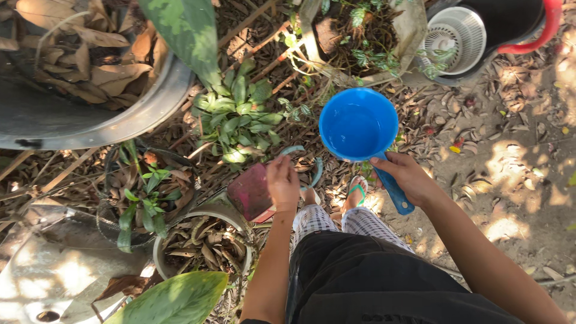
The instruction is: The person waters plants using a blue scoop, refills the scoop from a bucket, and picks up leaves by hand.
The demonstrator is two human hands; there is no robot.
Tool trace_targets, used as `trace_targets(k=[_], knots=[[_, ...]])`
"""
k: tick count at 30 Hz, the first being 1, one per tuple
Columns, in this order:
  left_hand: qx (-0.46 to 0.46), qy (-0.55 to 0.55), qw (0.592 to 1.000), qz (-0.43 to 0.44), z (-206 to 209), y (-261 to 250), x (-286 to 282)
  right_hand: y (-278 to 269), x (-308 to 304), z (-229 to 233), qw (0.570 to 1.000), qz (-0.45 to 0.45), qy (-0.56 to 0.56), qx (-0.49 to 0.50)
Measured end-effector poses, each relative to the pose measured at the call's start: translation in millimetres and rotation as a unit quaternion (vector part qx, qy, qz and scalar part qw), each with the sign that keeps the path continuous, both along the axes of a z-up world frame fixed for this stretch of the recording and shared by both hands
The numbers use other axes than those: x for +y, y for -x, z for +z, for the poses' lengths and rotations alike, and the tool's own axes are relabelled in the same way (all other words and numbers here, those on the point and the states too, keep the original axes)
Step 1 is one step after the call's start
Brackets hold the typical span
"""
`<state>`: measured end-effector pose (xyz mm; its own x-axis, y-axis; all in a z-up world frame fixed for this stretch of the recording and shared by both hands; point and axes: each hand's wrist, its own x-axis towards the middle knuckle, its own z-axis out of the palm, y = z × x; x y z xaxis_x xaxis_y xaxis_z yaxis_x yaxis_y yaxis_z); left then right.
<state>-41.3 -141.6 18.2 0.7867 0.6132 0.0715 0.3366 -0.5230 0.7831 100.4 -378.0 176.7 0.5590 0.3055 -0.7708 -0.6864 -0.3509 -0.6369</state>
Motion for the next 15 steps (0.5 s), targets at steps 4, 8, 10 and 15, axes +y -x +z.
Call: trace_targets(k=[4,8,10,15], knots=[[0.011,0.02,0.987,-0.157,-5,-3,-35,-2,-10,5,1.0,-0.002,0.008,-0.012],[0.07,0.036,0.952,-0.297,-7,-6,-57,-3,-16,10,0.999,-0.023,0.027,-0.009],[0.019,-0.016,0.953,-0.302,-9,-10,-63,-4,-19,11,0.999,-0.026,0.026,-0.012],[0.008,-0.041,0.962,-0.271,-3,-27,-46,-3,-21,11,0.999,-0.02,0.034,-0.017]])
